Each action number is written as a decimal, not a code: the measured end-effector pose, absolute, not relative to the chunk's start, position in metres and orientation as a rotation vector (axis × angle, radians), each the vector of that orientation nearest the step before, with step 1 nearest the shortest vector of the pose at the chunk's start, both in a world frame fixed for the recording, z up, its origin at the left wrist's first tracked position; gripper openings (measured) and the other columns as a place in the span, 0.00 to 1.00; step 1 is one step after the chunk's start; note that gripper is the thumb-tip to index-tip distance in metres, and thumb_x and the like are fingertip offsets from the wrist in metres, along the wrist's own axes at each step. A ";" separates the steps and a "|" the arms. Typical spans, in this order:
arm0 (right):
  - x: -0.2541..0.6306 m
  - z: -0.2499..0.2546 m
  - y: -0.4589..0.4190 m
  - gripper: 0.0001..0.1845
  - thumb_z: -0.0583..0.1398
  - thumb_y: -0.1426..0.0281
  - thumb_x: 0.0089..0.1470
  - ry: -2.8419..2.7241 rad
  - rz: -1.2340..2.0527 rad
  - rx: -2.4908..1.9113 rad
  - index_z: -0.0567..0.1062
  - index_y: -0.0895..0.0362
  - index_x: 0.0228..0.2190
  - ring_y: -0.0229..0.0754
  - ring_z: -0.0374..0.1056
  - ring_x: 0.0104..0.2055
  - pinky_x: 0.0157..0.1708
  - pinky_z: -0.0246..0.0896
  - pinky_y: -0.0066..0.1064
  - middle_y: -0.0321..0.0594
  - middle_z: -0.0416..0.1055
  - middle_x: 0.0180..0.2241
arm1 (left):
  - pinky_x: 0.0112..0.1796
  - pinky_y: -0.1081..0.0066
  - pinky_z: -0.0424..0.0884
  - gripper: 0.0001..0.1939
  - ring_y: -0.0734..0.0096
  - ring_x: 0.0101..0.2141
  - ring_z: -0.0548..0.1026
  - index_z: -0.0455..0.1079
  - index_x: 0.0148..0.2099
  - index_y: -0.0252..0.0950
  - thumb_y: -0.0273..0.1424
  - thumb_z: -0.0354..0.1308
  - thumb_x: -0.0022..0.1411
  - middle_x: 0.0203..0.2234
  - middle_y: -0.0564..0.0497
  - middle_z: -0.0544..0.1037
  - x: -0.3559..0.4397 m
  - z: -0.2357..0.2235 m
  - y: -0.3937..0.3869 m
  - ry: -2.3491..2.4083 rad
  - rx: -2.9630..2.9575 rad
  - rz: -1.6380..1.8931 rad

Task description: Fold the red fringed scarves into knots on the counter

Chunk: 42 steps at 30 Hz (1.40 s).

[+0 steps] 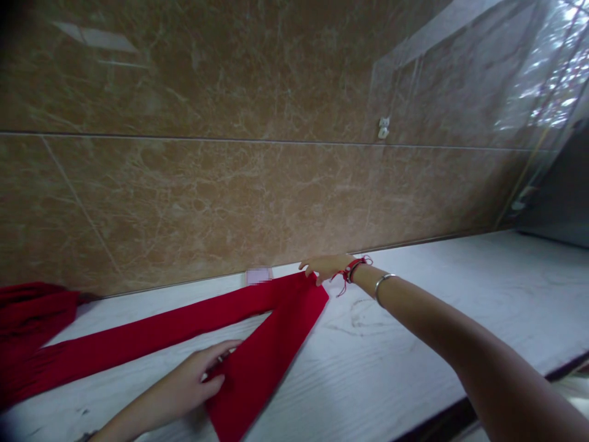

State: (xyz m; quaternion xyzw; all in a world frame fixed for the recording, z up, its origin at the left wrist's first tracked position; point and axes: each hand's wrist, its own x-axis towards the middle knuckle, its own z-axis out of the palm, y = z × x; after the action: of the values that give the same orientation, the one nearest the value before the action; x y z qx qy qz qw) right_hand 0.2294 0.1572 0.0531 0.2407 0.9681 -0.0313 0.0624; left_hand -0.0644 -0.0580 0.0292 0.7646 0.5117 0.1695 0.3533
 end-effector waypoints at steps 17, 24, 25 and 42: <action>0.182 -0.014 0.124 0.27 0.48 0.77 0.53 2.843 0.025 1.790 0.54 0.61 0.55 0.51 0.50 0.56 0.49 0.51 0.44 0.56 0.53 0.55 | 0.51 0.57 0.58 0.34 0.59 0.54 0.59 0.47 0.61 0.48 0.20 0.43 0.52 0.56 0.47 0.59 -0.059 0.015 -0.065 1.803 2.242 -0.124; 0.156 -0.046 0.065 0.30 0.44 0.57 0.57 3.029 0.205 1.643 0.52 0.59 0.57 0.54 0.38 0.60 0.54 0.38 0.54 0.49 0.45 0.59 | 0.55 0.53 0.46 0.23 0.60 0.59 0.43 0.51 0.60 0.45 0.33 0.41 0.62 0.61 0.49 0.46 -0.047 0.006 -0.062 1.488 2.570 -0.064; 0.155 -0.050 0.062 0.29 0.43 0.58 0.57 3.029 0.192 1.636 0.51 0.59 0.57 0.53 0.38 0.60 0.54 0.37 0.54 0.48 0.45 0.59 | 0.55 0.53 0.46 0.23 0.61 0.59 0.44 0.48 0.60 0.44 0.36 0.40 0.63 0.61 0.49 0.47 -0.049 0.003 -0.060 1.427 2.592 -0.031; 0.176 -0.061 0.090 0.27 0.44 0.61 0.58 2.836 0.294 1.936 0.56 0.63 0.55 0.52 0.39 0.60 0.53 0.40 0.51 0.54 0.46 0.59 | 0.56 0.50 0.39 0.29 0.58 0.60 0.36 0.40 0.62 0.50 0.48 0.40 0.60 0.62 0.53 0.40 -0.074 -0.003 -0.054 1.259 2.568 0.004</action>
State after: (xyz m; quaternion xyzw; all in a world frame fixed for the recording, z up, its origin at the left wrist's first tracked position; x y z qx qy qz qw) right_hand 0.1756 0.0898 -0.0612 0.5554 0.8133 0.0844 -0.1517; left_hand -0.0742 -0.0536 -0.0033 0.8891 0.4358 0.0015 0.1401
